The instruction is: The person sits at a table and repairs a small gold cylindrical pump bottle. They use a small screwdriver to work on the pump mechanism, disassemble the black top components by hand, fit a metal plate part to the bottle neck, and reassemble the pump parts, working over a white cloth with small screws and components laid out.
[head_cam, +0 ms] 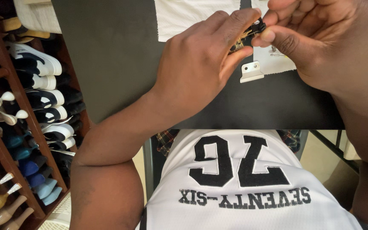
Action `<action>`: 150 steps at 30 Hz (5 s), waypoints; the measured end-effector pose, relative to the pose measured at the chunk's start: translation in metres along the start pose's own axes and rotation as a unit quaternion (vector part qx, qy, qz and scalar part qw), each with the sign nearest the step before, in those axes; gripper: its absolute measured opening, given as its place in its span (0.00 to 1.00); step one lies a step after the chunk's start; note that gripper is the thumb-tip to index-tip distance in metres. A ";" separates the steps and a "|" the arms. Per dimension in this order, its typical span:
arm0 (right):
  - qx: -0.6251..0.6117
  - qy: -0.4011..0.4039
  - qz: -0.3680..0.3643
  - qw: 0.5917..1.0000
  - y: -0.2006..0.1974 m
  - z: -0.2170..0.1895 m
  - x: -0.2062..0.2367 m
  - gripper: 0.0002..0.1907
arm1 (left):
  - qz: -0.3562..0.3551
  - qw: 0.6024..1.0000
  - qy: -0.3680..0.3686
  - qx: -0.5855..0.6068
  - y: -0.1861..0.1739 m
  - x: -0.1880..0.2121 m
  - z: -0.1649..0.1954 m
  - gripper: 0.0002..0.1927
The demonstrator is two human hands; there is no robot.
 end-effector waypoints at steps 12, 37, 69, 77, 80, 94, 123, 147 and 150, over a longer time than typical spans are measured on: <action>-0.032 0.006 0.008 0.999 0.003 -0.003 -0.003 0.08 | 0.007 0.999 0.024 0.028 -0.001 -0.003 -0.006 0.23; -0.020 0.033 0.006 0.999 0.000 -0.004 -0.007 0.05 | 0.022 0.999 0.036 0.012 0.003 -0.003 -0.005 0.24; 0.030 0.015 0.001 0.999 0.003 0.000 -0.002 0.08 | 0.015 0.996 0.022 -0.081 0.001 -0.004 -0.001 0.24; -0.014 0.030 0.023 0.999 0.003 0.003 -0.001 0.07 | 0.014 0.997 0.015 -0.080 0.002 -0.004 0.000 0.23; -0.019 0.029 0.029 0.999 0.004 0.003 0.000 0.06 | 0.014 0.997 0.014 -0.079 0.003 -0.003 0.000 0.23; 0.014 0.013 0.017 1.000 0.000 0.007 0.002 0.08 | 0.036 0.998 0.018 -0.047 0.005 -0.004 -0.005 0.24; 0.022 0.002 -0.003 1.000 0.000 0.006 0.002 0.06 | 0.012 1.000 0.017 0.008 0.003 -0.004 -0.007 0.25; 0.001 -0.004 0.027 1.000 0.009 -0.003 0.000 0.04 | 0.011 0.996 0.013 0.091 0.009 -0.005 -0.009 0.21; 0.054 0.039 0.051 0.996 0.008 -0.003 0.000 0.04 | -0.013 0.992 -0.016 0.124 0.008 -0.004 -0.010 0.17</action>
Point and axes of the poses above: each hand's wrist, its own x-axis away from the middle knuckle, its own y-axis out of the palm, z = x × y, the point moved 2 cm from there along -x, towards the middle knuckle, and after that the axes turned 10 degrees about -y, right-handed, at the moved point
